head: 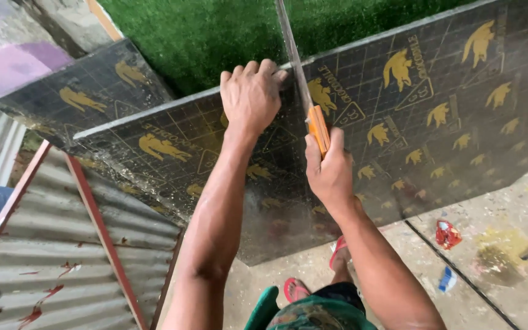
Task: Using a manual hand saw to cut through a large sheet of dark-colored plywood
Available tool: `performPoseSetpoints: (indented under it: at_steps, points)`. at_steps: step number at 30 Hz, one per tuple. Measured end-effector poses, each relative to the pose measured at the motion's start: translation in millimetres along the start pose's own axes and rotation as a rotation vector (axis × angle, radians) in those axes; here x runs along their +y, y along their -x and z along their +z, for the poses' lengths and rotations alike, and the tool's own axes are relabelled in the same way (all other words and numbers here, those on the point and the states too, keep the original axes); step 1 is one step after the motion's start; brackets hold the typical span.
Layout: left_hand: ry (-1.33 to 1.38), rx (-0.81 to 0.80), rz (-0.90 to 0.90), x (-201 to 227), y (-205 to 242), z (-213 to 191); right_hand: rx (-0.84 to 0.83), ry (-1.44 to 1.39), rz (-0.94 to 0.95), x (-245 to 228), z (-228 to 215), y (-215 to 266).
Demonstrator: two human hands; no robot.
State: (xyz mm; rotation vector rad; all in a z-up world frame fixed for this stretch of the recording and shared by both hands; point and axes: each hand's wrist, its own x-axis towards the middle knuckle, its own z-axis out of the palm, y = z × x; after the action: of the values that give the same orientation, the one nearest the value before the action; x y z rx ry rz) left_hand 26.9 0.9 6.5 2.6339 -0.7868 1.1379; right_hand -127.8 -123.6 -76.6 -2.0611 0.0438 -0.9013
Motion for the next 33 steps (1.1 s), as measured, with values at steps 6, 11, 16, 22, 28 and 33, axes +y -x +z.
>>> performPoseSetpoints:
  at_steps: [6, 11, 16, 22, 28, 33]
  points:
    - [0.020, -0.033, -0.001, -2.7, 0.7, 3.8, -0.179, -0.006, 0.235, 39.1, -44.8, 137.9]
    - [0.013, 0.000, -0.034, 5.8, 4.3, -0.4, -0.126, 0.150, 0.410, 41.5, -69.4, 178.5]
    - [-0.002, -0.141, -0.091, 1.1, 3.8, 7.4, 0.136, 0.033, 0.117, 34.2, 13.1, 44.5]
    - [-0.017, -0.172, -0.068, -2.9, 5.1, 7.2, 0.085, 0.028, 0.101, -5.8, -5.9, 20.5]
    - [-0.020, -0.111, -0.045, -1.7, 6.9, 10.4, 0.016, 0.112, 0.244, 29.0, -52.1, 166.9]
    - [-0.032, -0.125, -0.067, 1.7, 6.6, 5.4, -0.027, 0.231, 0.495, 44.5, -57.3, 186.7]
